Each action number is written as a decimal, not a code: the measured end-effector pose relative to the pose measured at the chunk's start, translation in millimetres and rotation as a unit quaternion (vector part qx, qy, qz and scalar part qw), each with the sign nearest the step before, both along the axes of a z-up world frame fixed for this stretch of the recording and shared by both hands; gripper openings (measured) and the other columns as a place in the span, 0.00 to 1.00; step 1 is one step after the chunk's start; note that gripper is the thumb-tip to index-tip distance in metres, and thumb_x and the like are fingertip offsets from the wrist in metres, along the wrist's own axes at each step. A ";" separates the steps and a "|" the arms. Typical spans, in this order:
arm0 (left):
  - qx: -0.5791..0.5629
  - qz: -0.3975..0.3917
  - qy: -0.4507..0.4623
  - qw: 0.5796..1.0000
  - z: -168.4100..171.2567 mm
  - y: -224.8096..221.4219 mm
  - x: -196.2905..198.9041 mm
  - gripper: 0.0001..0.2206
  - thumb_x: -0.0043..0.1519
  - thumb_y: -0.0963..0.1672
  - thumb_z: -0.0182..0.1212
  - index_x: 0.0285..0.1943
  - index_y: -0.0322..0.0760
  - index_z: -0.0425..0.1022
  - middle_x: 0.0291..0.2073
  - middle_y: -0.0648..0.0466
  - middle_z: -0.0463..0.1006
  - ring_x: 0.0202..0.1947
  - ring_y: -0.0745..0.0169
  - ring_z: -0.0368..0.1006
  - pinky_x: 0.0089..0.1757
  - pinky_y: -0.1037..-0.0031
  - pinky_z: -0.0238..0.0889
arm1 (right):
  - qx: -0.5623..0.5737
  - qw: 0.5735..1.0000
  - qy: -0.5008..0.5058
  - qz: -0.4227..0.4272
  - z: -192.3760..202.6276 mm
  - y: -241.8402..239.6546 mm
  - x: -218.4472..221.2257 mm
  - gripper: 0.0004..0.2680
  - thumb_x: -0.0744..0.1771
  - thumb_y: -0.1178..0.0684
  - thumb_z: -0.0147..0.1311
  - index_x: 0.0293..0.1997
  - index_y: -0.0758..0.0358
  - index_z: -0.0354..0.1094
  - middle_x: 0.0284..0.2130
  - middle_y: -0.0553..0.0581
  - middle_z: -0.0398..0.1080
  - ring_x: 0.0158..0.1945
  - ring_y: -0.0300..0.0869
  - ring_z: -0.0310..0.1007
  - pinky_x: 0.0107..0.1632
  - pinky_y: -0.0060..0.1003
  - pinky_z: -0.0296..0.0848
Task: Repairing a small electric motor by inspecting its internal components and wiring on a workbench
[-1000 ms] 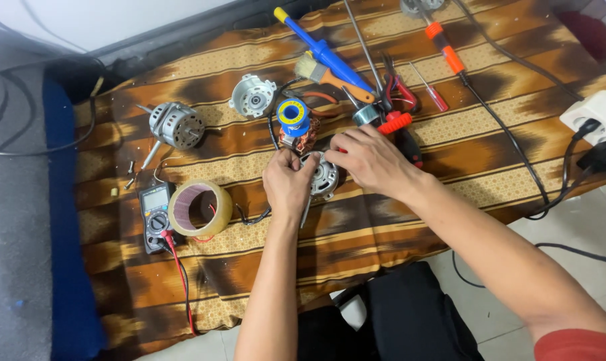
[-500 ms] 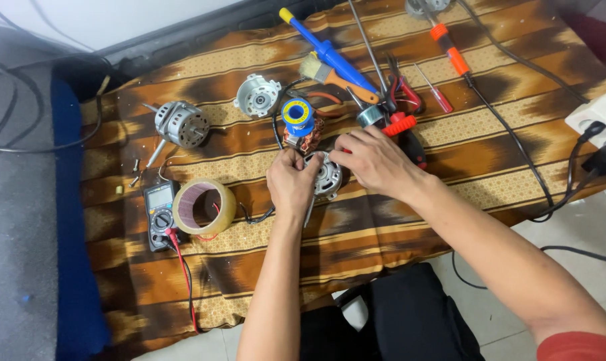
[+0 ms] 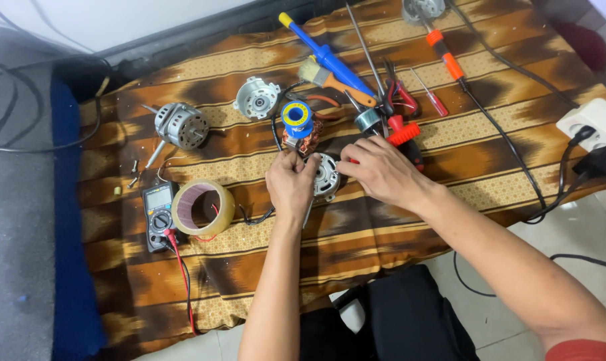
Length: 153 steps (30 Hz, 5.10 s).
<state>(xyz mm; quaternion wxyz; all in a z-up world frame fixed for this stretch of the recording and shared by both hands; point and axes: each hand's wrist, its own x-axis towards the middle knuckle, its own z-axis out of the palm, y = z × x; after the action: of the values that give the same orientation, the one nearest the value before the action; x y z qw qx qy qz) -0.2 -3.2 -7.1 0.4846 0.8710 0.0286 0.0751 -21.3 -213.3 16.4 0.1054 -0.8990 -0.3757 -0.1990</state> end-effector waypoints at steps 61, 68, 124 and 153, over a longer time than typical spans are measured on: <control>-0.117 -0.030 -0.197 0.973 -27.3 15.5 9.0 0.22 0.57 0.39 0.67 0.16 0.41 0.56 0.12 0.51 0.60 0.16 0.52 0.63 0.27 0.68 0.59 | 0.046 0.998 -0.037 -0.003 -10.2 1.0 20.3 0.04 0.68 0.59 0.52 0.39 0.53 0.71 0.41 0.50 0.69 0.48 0.45 0.74 0.55 0.44 0.68; -0.121 -0.034 -0.191 0.973 -23.1 15.5 7.7 0.22 0.58 0.39 0.65 0.15 0.41 0.55 0.12 0.51 0.59 0.16 0.53 0.62 0.26 0.69 0.58 | 0.043 0.998 -0.034 0.000 -13.1 4.0 24.4 0.04 0.68 0.60 0.52 0.39 0.53 0.71 0.41 0.50 0.70 0.47 0.45 0.74 0.55 0.45 0.68; -0.071 0.036 -0.290 0.954 -3.9 13.2 -4.4 0.22 0.57 0.36 0.65 0.16 0.40 0.54 0.11 0.49 0.58 0.13 0.47 0.60 0.24 0.68 0.56 | 0.162 0.977 -0.138 0.009 -25.6 32.4 12.1 0.06 0.71 0.52 0.52 0.42 0.59 0.73 0.28 0.52 0.68 0.36 0.45 0.73 0.50 0.45 0.72; -0.164 -0.129 -0.222 0.953 18.2 -11.7 -18.3 0.02 0.60 0.41 0.70 0.39 0.39 0.85 0.26 0.52 0.79 0.23 0.64 0.68 0.30 0.72 0.63 | 0.521 0.793 0.303 -0.093 -19.5 19.9 5.1 0.05 0.70 0.57 0.53 0.41 0.67 0.74 0.20 0.60 0.74 0.18 0.41 0.75 0.20 0.33 0.76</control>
<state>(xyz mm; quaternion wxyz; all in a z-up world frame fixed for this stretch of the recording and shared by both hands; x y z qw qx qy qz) -18.5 -14.9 11.1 0.6206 0.7373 -0.1797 0.1975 -16.2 -193.4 -3.1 0.6472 -0.7527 -0.0788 -0.0912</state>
